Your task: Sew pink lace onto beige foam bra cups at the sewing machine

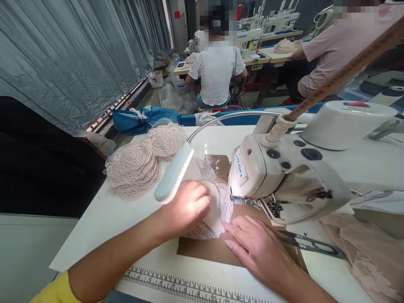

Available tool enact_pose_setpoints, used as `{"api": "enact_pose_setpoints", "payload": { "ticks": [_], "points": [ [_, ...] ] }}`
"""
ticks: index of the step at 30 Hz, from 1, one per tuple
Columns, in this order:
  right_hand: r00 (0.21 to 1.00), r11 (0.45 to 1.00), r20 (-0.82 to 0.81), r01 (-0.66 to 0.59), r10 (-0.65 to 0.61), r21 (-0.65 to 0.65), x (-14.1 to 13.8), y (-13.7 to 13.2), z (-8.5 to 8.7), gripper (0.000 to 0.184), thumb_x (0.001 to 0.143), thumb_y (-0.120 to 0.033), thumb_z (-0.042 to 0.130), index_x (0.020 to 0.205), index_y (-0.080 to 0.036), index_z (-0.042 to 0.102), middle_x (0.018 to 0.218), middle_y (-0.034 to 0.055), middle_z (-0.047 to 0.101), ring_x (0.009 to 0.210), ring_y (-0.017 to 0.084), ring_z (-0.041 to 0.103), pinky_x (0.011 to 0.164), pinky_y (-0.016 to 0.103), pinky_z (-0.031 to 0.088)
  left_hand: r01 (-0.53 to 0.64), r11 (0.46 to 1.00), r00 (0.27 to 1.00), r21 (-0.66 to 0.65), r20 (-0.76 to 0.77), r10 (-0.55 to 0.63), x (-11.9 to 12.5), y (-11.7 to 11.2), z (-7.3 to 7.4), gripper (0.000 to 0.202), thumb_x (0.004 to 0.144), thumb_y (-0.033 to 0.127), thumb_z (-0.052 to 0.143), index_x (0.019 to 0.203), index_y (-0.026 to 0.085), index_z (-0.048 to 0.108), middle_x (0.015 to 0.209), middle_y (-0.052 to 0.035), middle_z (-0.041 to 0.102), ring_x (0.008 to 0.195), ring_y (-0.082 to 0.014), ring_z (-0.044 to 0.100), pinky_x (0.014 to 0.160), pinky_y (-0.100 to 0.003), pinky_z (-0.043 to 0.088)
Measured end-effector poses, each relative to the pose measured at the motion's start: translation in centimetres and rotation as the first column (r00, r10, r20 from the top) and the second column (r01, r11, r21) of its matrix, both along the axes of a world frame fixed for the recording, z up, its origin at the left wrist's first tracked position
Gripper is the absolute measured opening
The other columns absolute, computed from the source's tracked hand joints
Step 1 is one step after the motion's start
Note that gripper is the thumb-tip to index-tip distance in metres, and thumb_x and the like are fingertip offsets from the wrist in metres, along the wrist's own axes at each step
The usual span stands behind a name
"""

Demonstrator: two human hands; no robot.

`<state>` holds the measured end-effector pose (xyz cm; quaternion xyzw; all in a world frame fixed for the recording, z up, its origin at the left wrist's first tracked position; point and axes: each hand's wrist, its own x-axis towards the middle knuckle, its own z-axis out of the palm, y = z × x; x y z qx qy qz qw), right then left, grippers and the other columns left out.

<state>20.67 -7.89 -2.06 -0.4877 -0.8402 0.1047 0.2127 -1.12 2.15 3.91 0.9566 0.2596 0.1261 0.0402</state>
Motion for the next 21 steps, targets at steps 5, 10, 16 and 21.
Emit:
{"api": "enact_pose_setpoints", "payload": {
  "ticks": [5, 10, 16, 21],
  "points": [
    [1.000, 1.000, 0.016, -0.008, 0.008, 0.001, 0.2, 0.0, -0.1, 0.024, 0.090, -0.024, 0.051, 0.110, -0.019, 0.063, 0.082, 0.0049, 0.063, 0.075, 0.021, 0.059, 0.066, 0.034, 0.046, 0.242, 0.970, 0.968, -0.034, -0.055, -0.244, 2.4, 0.8, -3.3, 0.025, 0.093, 0.017, 0.046, 0.113, 0.015, 0.061, 0.094, -0.0075, 0.062, 0.085, -0.0197, 0.052, 0.077, -0.032, 0.041],
    [1.000, 0.999, 0.024, -0.019, 0.020, -0.039, 0.4, 0.1, 0.2, 0.024, 0.090, -0.025, 0.051, 0.111, -0.020, 0.063, 0.084, 0.0050, 0.065, 0.076, 0.020, 0.062, 0.070, 0.035, 0.050, 0.252, 0.967, 0.962, -0.020, -0.100, -0.253, 2.4, 0.6, -4.6, 0.033, 0.093, 0.017, 0.042, 0.122, 0.018, 0.058, 0.097, -0.0097, 0.061, 0.083, -0.0207, 0.049, 0.075, -0.034, 0.039],
    [0.991, 0.983, 0.017, 0.131, -0.135, 0.131, 1.0, 0.6, 0.0, 0.028, 0.092, -0.017, 0.041, 0.106, -0.018, 0.065, 0.094, 0.0086, 0.071, 0.080, 0.019, 0.066, 0.071, 0.031, 0.052, 0.278, 0.960, 0.953, -0.034, -0.117, -0.281, 2.3, 0.3, -4.6, 0.039, 0.089, 0.019, 0.048, 0.127, 0.022, 0.053, 0.102, -0.0099, 0.058, 0.083, -0.0211, 0.047, 0.074, -0.034, 0.037],
    [0.981, 0.969, 0.087, 0.154, -0.174, 0.194, 1.0, 1.0, -0.2, 0.038, 0.087, -0.009, 0.037, 0.112, -0.014, 0.066, 0.106, 0.0115, 0.070, 0.087, 0.021, 0.066, 0.068, 0.032, 0.056, 0.297, 0.952, 0.949, -0.077, -0.084, -0.303, 2.2, 0.3, -4.5, 0.045, 0.086, 0.018, 0.050, 0.132, 0.021, 0.050, 0.130, -0.0112, 0.053, 0.099, -0.0246, 0.049, 0.082, -0.037, 0.039]
  ]
}}
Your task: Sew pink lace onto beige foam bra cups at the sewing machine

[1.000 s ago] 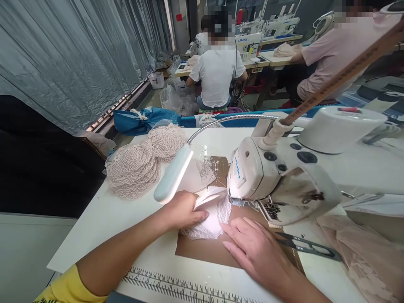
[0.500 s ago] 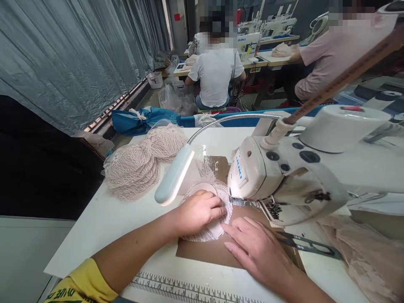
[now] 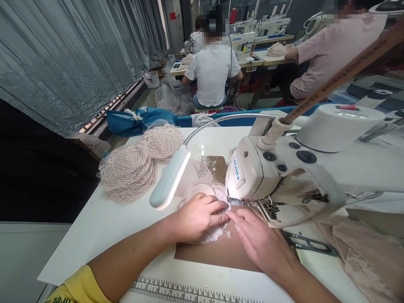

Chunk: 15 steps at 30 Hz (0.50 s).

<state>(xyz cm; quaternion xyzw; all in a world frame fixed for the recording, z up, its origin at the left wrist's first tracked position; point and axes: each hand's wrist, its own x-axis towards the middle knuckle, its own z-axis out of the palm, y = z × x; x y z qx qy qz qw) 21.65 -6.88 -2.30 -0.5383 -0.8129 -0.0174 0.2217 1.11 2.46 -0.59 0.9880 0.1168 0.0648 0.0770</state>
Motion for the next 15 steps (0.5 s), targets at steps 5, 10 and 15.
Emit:
{"api": "enact_pose_setpoints", "payload": {
  "ticks": [5, 10, 15],
  "points": [
    [0.999, 1.000, 0.046, 0.006, -0.006, -0.011, -0.3, 0.2, 0.0, 0.041, 0.085, -0.005, 0.037, 0.113, -0.011, 0.067, 0.093, 0.0109, 0.070, 0.081, 0.022, 0.065, 0.067, 0.034, 0.057, -0.018, 0.998, 1.000, -0.063, 0.011, 0.018, 0.0, 0.0, 0.1, 0.046, 0.087, 0.013, 0.045, 0.133, 0.014, 0.048, 0.137, -0.0101, 0.052, 0.111, -0.0250, 0.048, 0.089, -0.038, 0.041],
    [0.996, 0.998, 0.080, 0.031, -0.035, 0.054, -0.3, 0.3, -0.5, 0.042, 0.084, -0.004, 0.039, 0.112, -0.010, 0.069, 0.099, 0.0128, 0.071, 0.085, 0.023, 0.066, 0.073, 0.034, 0.057, -0.026, 0.999, 1.000, -0.044, -0.003, 0.026, 0.2, 0.0, 0.1, 0.044, 0.088, 0.014, 0.042, 0.132, 0.009, 0.048, 0.139, -0.0099, 0.051, 0.111, -0.0253, 0.048, 0.089, -0.038, 0.042],
    [0.988, 0.989, 0.132, 0.067, -0.084, 0.131, -0.2, 0.4, -1.3, 0.043, 0.083, -0.002, 0.040, 0.112, -0.011, 0.069, 0.104, 0.0129, 0.072, 0.088, 0.022, 0.068, 0.074, 0.031, 0.057, -0.051, 0.999, 0.996, -0.004, -0.077, 0.050, 0.5, 0.0, 0.3, 0.049, 0.088, 0.018, 0.043, 0.137, 0.008, 0.044, 0.142, -0.0116, 0.047, 0.109, -0.0267, 0.047, 0.085, -0.038, 0.041]
  ]
}}
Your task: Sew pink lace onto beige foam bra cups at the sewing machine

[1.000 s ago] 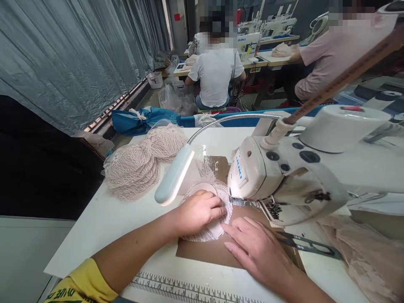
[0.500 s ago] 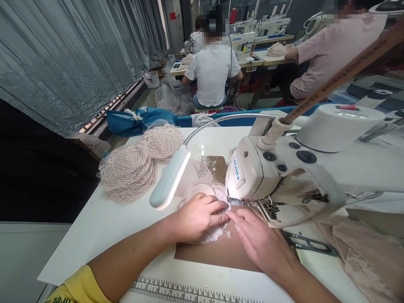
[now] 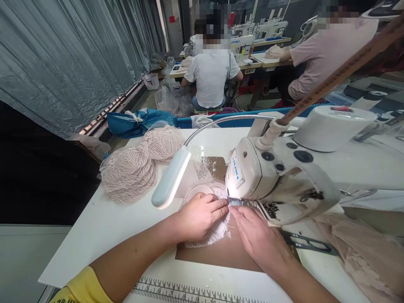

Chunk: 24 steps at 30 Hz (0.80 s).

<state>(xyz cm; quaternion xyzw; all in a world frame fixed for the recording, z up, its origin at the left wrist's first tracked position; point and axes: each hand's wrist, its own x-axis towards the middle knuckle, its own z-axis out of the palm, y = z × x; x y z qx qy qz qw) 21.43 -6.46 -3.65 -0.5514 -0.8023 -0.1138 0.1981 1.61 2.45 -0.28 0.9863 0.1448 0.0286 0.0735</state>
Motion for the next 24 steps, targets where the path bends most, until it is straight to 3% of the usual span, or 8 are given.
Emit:
{"api": "enact_pose_setpoints", "payload": {
  "ticks": [7, 19, 24],
  "points": [
    [0.998, 0.999, 0.034, 0.043, -0.043, 0.017, -0.09, -0.04, -0.29, 0.042, 0.085, -0.003, 0.039, 0.111, -0.014, 0.071, 0.106, 0.0134, 0.072, 0.087, 0.021, 0.070, 0.073, 0.028, 0.057, -0.014, 0.999, 1.000, 0.031, 0.001, 0.014, 0.32, 0.03, -0.27, 0.049, 0.090, 0.022, 0.044, 0.137, 0.007, 0.043, 0.141, -0.0119, 0.048, 0.109, -0.0263, 0.047, 0.084, -0.038, 0.039],
    [0.999, 1.000, -0.032, -0.001, 0.000, -0.017, 0.26, -0.04, -0.17, 0.041, 0.087, -0.006, 0.038, 0.111, -0.013, 0.070, 0.106, 0.0125, 0.072, 0.087, 0.021, 0.070, 0.067, 0.026, 0.058, -0.009, 0.999, 0.996, 0.033, 0.090, 0.006, 0.18, 0.39, -0.58, 0.041, 0.094, 0.019, 0.041, 0.134, 0.010, 0.046, 0.132, -0.0125, 0.056, 0.114, -0.0252, 0.047, 0.086, -0.039, 0.037],
    [0.998, 0.999, -0.063, -0.020, 0.017, -0.039, 0.58, -0.21, -0.06, 0.039, 0.088, -0.008, 0.038, 0.111, -0.014, 0.069, 0.108, 0.0127, 0.071, 0.091, 0.021, 0.069, 0.073, 0.028, 0.058, -0.011, 0.999, 0.992, 0.036, 0.123, 0.006, 0.25, 0.77, -0.64, 0.038, 0.095, 0.020, 0.039, 0.132, 0.012, 0.048, 0.129, -0.0122, 0.058, 0.113, -0.0253, 0.048, 0.083, -0.039, 0.037]
  ]
}}
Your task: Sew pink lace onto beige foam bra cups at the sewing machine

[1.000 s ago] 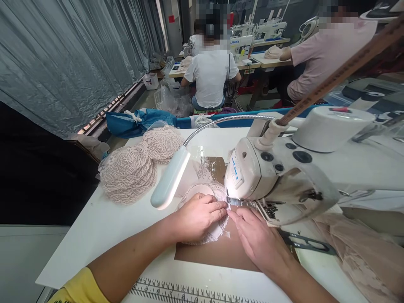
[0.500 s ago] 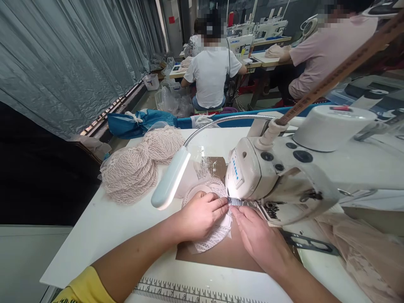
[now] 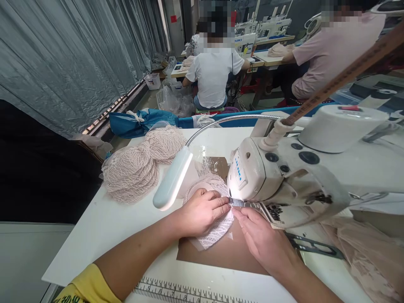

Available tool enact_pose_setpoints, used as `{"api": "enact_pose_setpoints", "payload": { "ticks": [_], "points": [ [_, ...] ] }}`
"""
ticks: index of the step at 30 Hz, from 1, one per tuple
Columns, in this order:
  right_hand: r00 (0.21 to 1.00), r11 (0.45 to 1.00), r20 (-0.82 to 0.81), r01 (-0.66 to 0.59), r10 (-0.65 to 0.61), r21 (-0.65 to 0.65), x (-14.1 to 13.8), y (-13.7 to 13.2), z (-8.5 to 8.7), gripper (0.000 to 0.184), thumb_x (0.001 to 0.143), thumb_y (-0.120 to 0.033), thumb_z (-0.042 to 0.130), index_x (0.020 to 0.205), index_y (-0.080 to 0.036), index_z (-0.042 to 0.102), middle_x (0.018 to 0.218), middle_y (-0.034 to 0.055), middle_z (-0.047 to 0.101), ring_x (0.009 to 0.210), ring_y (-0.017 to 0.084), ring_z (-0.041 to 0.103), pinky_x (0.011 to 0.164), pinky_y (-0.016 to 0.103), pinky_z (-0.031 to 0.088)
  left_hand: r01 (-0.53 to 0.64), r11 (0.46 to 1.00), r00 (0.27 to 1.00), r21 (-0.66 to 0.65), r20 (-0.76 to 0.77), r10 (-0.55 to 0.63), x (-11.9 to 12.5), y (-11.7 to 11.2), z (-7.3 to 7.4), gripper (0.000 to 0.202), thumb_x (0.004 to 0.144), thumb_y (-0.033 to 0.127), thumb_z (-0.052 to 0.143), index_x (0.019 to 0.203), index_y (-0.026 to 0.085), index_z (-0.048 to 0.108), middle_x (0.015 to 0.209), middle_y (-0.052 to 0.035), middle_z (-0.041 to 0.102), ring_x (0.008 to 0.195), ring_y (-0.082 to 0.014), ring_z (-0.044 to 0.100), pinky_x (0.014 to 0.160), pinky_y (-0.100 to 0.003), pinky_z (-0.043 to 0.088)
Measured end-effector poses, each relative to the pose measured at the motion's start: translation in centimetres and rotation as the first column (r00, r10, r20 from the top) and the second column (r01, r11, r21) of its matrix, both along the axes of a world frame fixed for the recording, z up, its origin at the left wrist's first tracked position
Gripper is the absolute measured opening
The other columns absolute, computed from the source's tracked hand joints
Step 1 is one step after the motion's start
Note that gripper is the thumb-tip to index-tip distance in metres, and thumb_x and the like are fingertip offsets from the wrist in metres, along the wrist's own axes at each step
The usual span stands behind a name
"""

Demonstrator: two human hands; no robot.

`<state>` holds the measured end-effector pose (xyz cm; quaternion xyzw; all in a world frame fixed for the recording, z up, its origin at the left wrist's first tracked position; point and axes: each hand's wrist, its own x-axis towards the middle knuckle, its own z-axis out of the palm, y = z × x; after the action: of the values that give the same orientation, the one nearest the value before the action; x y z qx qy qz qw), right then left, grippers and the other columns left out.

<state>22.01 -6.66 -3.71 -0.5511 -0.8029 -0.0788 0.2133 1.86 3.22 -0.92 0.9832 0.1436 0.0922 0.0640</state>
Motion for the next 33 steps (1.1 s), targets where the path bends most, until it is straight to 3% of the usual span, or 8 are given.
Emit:
{"api": "enact_pose_setpoints", "payload": {
  "ticks": [8, 17, 21, 23, 25, 27, 30, 33],
  "points": [
    [0.997, 0.996, -0.055, -0.052, 0.048, -0.067, 0.0, 0.4, 0.3, 0.040, 0.090, -0.009, 0.035, 0.113, -0.013, 0.068, 0.098, 0.0110, 0.071, 0.085, 0.019, 0.068, 0.073, 0.028, 0.057, -0.054, 0.998, 0.999, -0.035, 0.005, 0.054, 0.0, 0.4, 0.4, 0.037, 0.095, 0.028, 0.042, 0.127, 0.012, 0.052, 0.130, -0.0122, 0.057, 0.115, -0.0265, 0.047, 0.089, -0.039, 0.038],
    [1.000, 0.998, -0.012, -0.007, 0.006, -0.055, 0.1, 0.3, -0.1, 0.042, 0.087, -0.008, 0.037, 0.115, -0.014, 0.068, 0.107, 0.0117, 0.071, 0.091, 0.020, 0.069, 0.073, 0.026, 0.057, -0.122, 0.992, 0.993, -0.044, 0.001, 0.122, -0.5, 0.5, 0.2, 0.040, 0.094, 0.031, 0.041, 0.129, 0.015, 0.052, 0.137, -0.0128, 0.051, 0.121, -0.0310, 0.046, 0.090, -0.046, 0.040],
    [0.998, 0.999, -0.060, 0.011, -0.014, -0.046, 0.3, 0.1, -0.1, 0.037, 0.090, -0.012, 0.040, 0.112, -0.016, 0.069, 0.105, 0.0105, 0.072, 0.092, 0.020, 0.069, 0.077, 0.029, 0.057, -0.066, 0.973, 0.980, -0.221, 0.171, 0.105, -1.3, 0.2, 1.3, 0.037, 0.091, 0.030, 0.047, 0.125, 0.018, 0.055, 0.131, -0.0131, 0.055, 0.118, -0.0271, 0.050, 0.097, -0.042, 0.041],
    [0.996, 0.998, -0.083, 0.007, -0.013, -0.064, 0.4, 0.1, 0.0, 0.035, 0.090, -0.013, 0.041, 0.112, -0.017, 0.069, 0.104, 0.0096, 0.072, 0.091, 0.020, 0.069, 0.078, 0.029, 0.057, -0.082, 0.938, 0.939, -0.338, 0.289, 0.186, -2.2, -0.4, 2.8, 0.031, 0.090, 0.029, 0.050, 0.117, 0.017, 0.060, 0.119, -0.0123, 0.062, 0.108, -0.0226, 0.056, 0.093, -0.035, 0.045],
    [0.995, 0.996, -0.100, -0.002, -0.007, -0.091, 0.4, 0.0, 0.3, 0.035, 0.091, -0.013, 0.041, 0.111, -0.018, 0.069, 0.103, 0.0086, 0.072, 0.088, 0.019, 0.069, 0.075, 0.029, 0.057, -0.212, 0.874, 0.883, -0.438, 0.298, 0.363, -3.6, -1.0, 4.4, 0.022, 0.091, 0.030, 0.049, 0.099, 0.016, 0.064, 0.097, -0.0086, 0.066, 0.090, -0.0185, 0.060, 0.081, -0.029, 0.047],
    [0.994, 0.994, -0.105, -0.008, -0.004, -0.111, 0.3, 0.0, 0.5, 0.035, 0.091, -0.013, 0.040, 0.108, -0.018, 0.070, 0.101, 0.0081, 0.072, 0.082, 0.018, 0.069, 0.069, 0.027, 0.057, -0.424, 0.756, 0.805, -0.499, 0.174, 0.566, -5.3, -1.4, 5.5, 0.027, 0.092, 0.035, 0.047, 0.079, 0.016, 0.063, 0.075, -0.0031, 0.062, 0.071, -0.0151, 0.057, 0.066, -0.026, 0.044],
    [0.994, 0.994, -0.106, -0.038, 0.028, -0.099, 0.1, 0.0, 0.8, 0.034, 0.091, -0.013, 0.039, 0.107, -0.016, 0.069, 0.098, 0.0092, 0.071, 0.080, 0.018, 0.067, 0.065, 0.028, 0.055, -0.622, 0.496, 0.669, -0.606, -0.082, 0.739, -7.1, -1.6, 5.1, 0.034, 0.087, 0.047, 0.053, 0.077, 0.016, 0.061, 0.058, 0.0024, 0.052, 0.056, -0.0125, 0.051, 0.053, -0.023, 0.036],
    [0.987, 0.989, -0.114, -0.123, 0.113, -0.084, -0.3, -0.1, 1.2, 0.034, 0.092, -0.015, 0.039, 0.112, -0.015, 0.066, 0.098, 0.0097, 0.069, 0.082, 0.019, 0.065, 0.068, 0.030, 0.052, -0.513, 0.178, 0.610, -0.840, -0.210, 0.764, -7.1, -1.5, 3.1, 0.042, 0.076, 0.051, 0.065, 0.097, 0.014, 0.060, 0.055, 0.0059, 0.048, 0.047, -0.0100, 0.046, 0.047, -0.021, 0.033]
  ]
}}
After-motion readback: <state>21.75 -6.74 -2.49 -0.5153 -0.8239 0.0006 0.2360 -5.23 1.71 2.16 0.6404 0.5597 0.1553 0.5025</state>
